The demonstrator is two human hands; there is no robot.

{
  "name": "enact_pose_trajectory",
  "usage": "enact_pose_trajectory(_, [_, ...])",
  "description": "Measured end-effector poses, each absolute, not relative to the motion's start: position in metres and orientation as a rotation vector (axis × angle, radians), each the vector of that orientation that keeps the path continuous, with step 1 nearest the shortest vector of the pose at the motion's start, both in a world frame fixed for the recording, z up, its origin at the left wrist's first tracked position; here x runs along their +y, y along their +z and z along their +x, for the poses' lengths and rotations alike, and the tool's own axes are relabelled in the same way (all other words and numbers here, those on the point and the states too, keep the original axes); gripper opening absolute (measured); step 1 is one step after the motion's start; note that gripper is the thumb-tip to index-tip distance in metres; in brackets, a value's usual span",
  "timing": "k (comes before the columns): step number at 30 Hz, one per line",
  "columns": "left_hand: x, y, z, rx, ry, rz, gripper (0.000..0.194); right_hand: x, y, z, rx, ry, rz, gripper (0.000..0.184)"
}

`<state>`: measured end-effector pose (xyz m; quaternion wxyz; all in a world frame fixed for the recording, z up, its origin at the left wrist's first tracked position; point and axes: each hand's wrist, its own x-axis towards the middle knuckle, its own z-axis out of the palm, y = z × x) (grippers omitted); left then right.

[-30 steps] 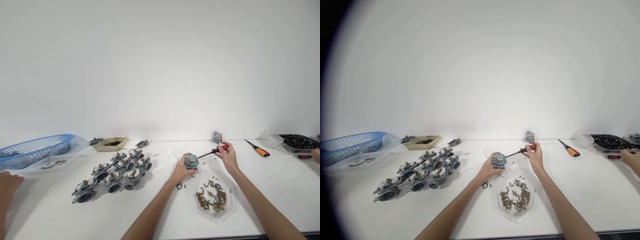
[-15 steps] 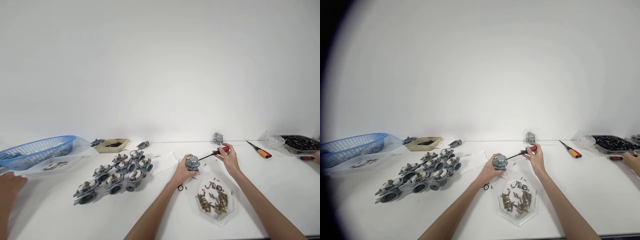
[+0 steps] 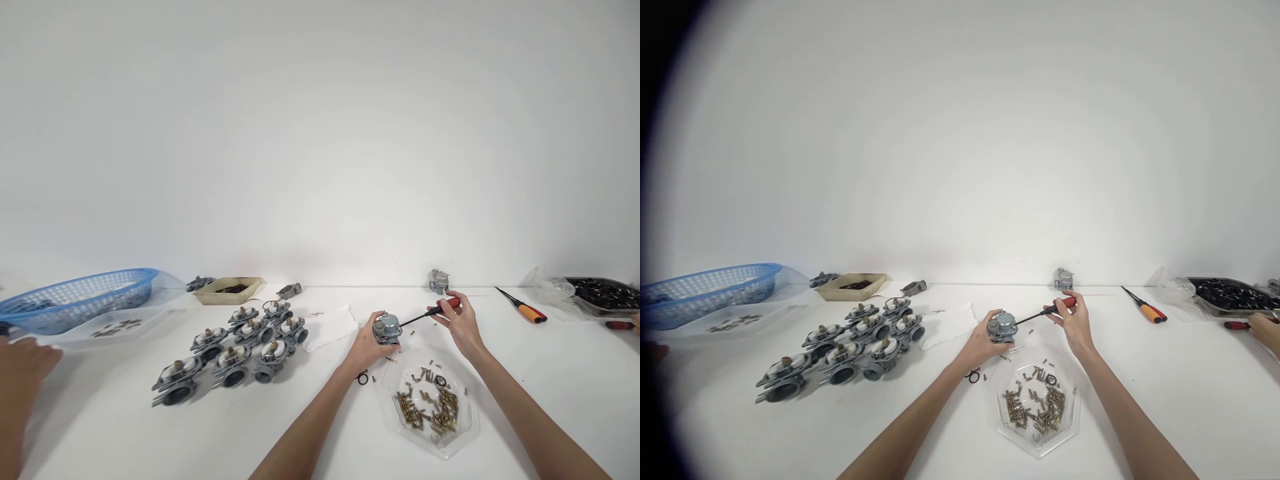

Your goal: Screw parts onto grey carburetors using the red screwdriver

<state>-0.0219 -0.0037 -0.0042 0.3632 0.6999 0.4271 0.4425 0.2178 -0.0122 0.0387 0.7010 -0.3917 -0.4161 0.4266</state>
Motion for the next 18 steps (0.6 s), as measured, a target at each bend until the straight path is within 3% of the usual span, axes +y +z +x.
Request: enact_pose_trajectory(18, [-0.0032,-0.0043,-0.0214,1.103,1.14,1.813,0.075,-0.01,0.0352,0.2222,-0.928,0.921,-0.897,0.052])
